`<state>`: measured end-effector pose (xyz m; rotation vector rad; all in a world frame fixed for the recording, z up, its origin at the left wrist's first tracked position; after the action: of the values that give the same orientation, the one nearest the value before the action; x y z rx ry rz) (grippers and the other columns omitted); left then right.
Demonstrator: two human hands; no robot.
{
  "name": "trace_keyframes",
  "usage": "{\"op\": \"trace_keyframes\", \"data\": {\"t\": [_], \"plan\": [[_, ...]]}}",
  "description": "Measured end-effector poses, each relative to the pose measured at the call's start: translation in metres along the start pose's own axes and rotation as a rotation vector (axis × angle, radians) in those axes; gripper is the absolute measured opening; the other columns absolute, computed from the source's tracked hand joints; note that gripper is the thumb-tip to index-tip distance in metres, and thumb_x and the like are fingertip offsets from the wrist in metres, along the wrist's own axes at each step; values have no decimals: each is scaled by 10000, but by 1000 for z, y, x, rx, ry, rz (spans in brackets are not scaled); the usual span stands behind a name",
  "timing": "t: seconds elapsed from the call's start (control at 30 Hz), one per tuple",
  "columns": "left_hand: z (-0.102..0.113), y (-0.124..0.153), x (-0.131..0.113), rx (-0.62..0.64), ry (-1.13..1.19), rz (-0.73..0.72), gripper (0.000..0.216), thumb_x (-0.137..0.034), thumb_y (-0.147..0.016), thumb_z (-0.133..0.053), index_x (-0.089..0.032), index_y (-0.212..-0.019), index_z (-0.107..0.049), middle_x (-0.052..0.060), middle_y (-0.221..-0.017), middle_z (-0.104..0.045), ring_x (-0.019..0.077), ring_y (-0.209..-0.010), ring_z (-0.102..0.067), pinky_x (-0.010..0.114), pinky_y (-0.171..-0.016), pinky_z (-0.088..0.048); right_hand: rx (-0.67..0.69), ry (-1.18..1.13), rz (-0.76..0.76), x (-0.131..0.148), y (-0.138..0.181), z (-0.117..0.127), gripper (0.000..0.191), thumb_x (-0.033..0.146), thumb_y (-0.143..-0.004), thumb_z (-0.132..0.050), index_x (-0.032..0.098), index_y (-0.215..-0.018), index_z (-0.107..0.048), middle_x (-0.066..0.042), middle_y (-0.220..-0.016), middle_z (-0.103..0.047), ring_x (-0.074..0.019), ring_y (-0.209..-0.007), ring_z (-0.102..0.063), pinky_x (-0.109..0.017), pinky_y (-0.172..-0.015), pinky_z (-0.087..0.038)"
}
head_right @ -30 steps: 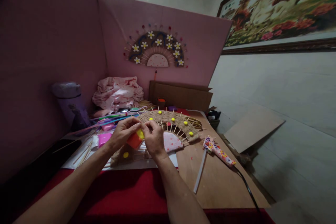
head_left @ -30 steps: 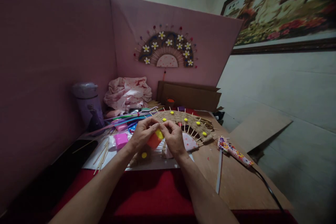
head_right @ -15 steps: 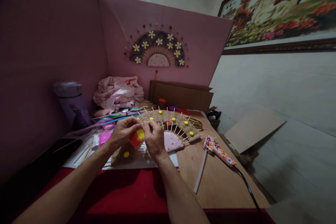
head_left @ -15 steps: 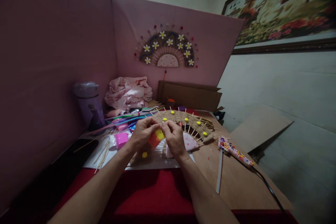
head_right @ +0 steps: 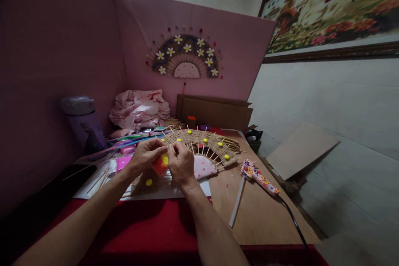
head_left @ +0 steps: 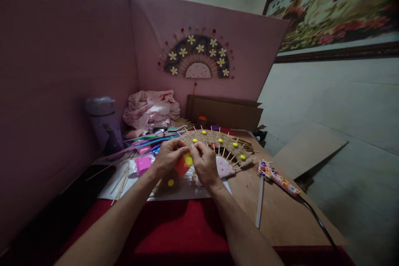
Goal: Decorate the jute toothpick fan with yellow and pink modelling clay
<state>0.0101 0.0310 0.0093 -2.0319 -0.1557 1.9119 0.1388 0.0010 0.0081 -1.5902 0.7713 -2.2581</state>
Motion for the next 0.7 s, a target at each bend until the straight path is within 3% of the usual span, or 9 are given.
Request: {"op": "trace_keyframes", "data": {"t": [0.7], "plan": [[-3,2,-1,76,-5,-38,365,-437,-616,-798,-151,-627,-572,-31,-536,-540,79,-489,-455,207,-471,-357,-16,-30,-11,-2,0,1,334,394,-910,-486,208,-633,-469,34,-599,-438,-121,-590,-395,-249,-562,-318]]}}
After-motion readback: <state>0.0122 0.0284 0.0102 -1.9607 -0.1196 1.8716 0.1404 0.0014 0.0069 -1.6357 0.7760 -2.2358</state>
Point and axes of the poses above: each hand's wrist, its own y-axis away from the middle knuckle, its own z-axis out of the back of the hand, x = y × z, the point moved 4 cm from there along -y, towards the middle knuckle
